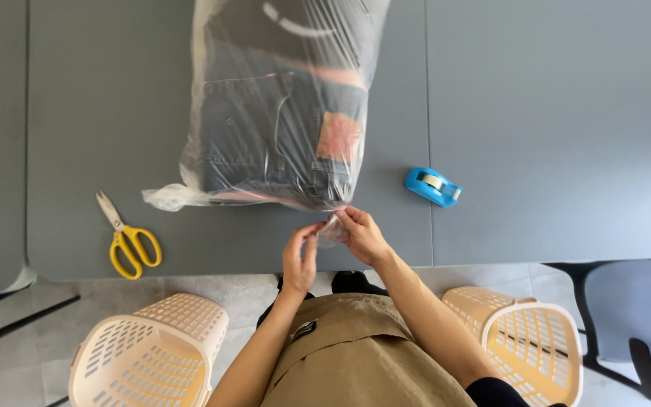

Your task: The person seals a plastic bag containing folded clothes on a table. They use a tape dispenser to apply tape to the bag, then use scissors to trim the plastic edges. Finally, they tie the bag's opening into a knot and apply additional tape to secure it.

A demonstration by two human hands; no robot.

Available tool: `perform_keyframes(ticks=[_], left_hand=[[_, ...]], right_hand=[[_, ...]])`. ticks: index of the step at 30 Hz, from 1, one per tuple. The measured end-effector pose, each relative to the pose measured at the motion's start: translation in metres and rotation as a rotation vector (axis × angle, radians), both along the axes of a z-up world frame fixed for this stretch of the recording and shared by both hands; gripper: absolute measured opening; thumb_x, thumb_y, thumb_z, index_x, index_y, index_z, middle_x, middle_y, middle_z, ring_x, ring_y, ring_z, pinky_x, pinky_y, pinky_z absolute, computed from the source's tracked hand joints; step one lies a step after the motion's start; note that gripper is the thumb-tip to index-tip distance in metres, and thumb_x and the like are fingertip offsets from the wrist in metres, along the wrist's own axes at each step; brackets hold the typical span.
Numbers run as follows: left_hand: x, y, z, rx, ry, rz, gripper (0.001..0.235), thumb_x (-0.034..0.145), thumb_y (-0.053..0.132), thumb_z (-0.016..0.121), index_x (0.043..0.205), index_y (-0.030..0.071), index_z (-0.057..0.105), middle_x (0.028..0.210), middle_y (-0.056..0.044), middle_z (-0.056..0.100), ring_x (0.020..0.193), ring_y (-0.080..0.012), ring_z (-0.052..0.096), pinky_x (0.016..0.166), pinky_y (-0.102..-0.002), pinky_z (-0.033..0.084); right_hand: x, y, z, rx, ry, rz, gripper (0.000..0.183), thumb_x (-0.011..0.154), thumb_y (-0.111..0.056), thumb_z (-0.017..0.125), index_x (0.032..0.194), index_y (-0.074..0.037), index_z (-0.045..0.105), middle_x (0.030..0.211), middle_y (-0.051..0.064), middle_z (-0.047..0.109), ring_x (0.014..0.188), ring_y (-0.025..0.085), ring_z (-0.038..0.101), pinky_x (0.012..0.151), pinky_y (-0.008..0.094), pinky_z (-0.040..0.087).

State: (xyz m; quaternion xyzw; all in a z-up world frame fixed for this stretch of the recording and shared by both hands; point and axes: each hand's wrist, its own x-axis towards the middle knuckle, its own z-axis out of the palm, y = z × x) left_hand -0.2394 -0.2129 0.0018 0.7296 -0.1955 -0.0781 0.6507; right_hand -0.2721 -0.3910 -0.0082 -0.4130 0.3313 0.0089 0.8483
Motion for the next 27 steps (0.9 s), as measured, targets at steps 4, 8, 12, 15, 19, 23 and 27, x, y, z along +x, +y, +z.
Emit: perform_keyframes(ticks=[4,8,12,15,19,23,27], left_hand=[[0.01,-0.016,-0.026,-0.205,0.447,0.05,0.034,0.12,0.021,0.049,0.119,-0.002,0.075,0.115,-0.018,0.08,0.115,-0.0254,0.072,0.104,-0.043,0.059],[0.02,-0.037,-0.031,-0.302,0.947,0.027,0.022,0.107,0.012,0.065,0.114,-0.003,0.079,0.106,-0.018,0.081,0.107,-0.0253,0.076,0.098,-0.046,0.064],[0.026,-0.045,-0.045,-0.49,1.296,0.017,0.01,0.103,0.015,0.082,0.105,0.006,0.08,0.099,-0.009,0.082,0.093,-0.0181,0.078,0.077,-0.038,0.068],[0.034,-0.051,-0.026,-0.548,1.33,-0.006,0.009,0.103,0.015,0.084,0.105,0.009,0.078,0.1,-0.003,0.077,0.091,-0.0167,0.073,0.066,-0.035,0.065],[0.043,-0.052,-0.019,-0.512,1.388,-0.04,0.011,0.103,0.011,0.084,0.106,0.011,0.074,0.103,-0.001,0.074,0.092,-0.0174,0.073,0.05,-0.025,0.05],[0.048,-0.054,0.002,-0.432,1.404,-0.188,0.011,0.103,0.027,0.085,0.106,0.016,0.081,0.102,0.003,0.078,0.096,-0.0164,0.074,0.076,-0.043,0.063],[0.049,-0.07,-0.008,-0.544,1.349,-0.221,0.009,0.104,0.018,0.082,0.11,0.011,0.085,0.105,0.0,0.083,0.097,-0.0125,0.075,0.085,-0.038,0.061]], right_hand=[[0.001,0.008,0.03,0.202,-0.083,-0.108,0.017,0.115,-0.01,0.058,0.116,0.004,0.067,0.096,0.014,0.078,0.068,0.014,0.074,0.078,0.04,0.068],[-0.005,0.0,0.0,0.537,-0.128,-0.108,0.01,0.116,-0.011,0.057,0.118,-0.002,0.062,0.093,0.009,0.067,0.054,0.003,0.048,0.079,0.039,0.061],[-0.001,-0.007,-0.009,0.759,-0.129,-0.117,0.007,0.116,-0.009,0.055,0.113,-0.006,0.061,0.079,-0.003,0.051,0.051,-0.001,0.035,0.07,0.027,0.048],[-0.006,-0.01,-0.039,0.879,-0.118,-0.111,0.009,0.114,-0.011,0.052,0.11,-0.009,0.06,0.076,-0.009,0.042,0.049,-0.003,0.028,0.066,0.026,0.045],[-0.011,-0.013,-0.042,0.964,-0.121,-0.096,0.017,0.115,-0.016,0.049,0.099,-0.014,0.056,0.071,-0.012,0.037,0.048,-0.002,0.026,0.064,0.025,0.039],[-0.013,-0.019,-0.042,0.998,-0.127,-0.01,0.027,0.113,-0.018,0.048,0.087,-0.02,0.045,0.066,-0.016,0.029,0.046,-0.005,0.022,0.061,0.023,0.037],[-0.015,-0.021,-0.05,1.026,-0.136,0.05,0.036,0.117,-0.025,0.047,0.082,-0.023,0.041,0.062,-0.016,0.024,0.044,-0.004,0.019,0.057,0.023,0.037]])
